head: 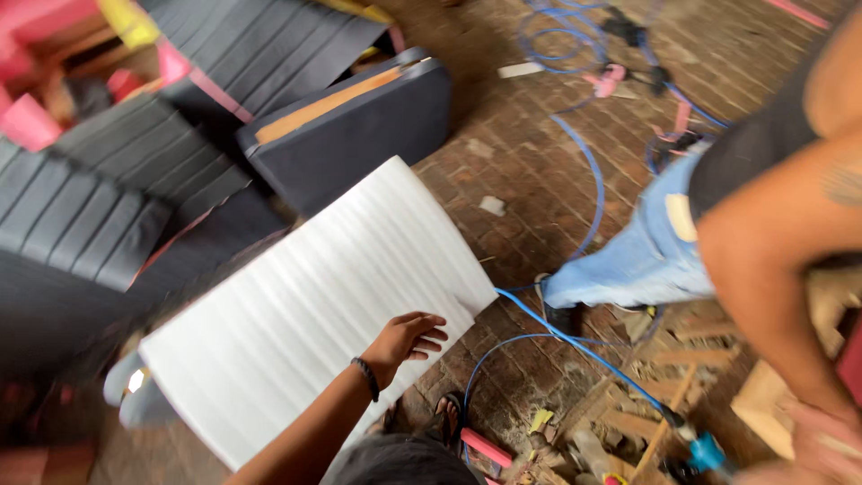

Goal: The person sprays adhesive onto a padded furniture frame on the floor using a spray gun, then lays a sheet of white foam padding over the glued surface and presses it down. They use a hand saw to trim the foam along the frame edge and continue spraying and fitting foam pieces.

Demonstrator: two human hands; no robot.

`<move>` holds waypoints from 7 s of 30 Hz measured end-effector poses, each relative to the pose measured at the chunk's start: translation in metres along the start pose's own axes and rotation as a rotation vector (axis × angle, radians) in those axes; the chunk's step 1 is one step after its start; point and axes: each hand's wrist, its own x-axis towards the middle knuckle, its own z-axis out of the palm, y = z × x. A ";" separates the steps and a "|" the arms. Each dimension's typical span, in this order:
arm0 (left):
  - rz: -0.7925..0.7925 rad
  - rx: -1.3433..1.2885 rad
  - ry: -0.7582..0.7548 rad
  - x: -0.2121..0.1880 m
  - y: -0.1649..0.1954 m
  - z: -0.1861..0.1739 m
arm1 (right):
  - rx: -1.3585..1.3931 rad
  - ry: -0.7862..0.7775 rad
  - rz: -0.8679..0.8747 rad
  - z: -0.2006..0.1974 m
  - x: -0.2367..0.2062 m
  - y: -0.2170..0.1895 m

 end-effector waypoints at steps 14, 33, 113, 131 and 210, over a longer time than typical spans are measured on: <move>0.020 -0.510 0.563 -0.078 -0.109 -0.241 | 0.510 -2.058 0.466 0.304 -0.324 -0.170; -0.127 -0.410 1.763 0.001 -0.385 -0.518 | 0.954 -1.887 -1.649 0.436 -0.709 -0.479; -0.402 -1.734 1.624 0.223 -0.475 -0.228 | 0.219 -1.729 -2.510 0.563 -0.691 -0.359; 0.303 -2.142 1.683 0.302 -0.446 -0.099 | 0.109 -1.733 -2.616 0.592 -0.662 -0.340; -0.472 -1.597 1.961 0.278 -0.319 -0.050 | -0.150 -1.985 -2.124 0.811 -0.424 -0.065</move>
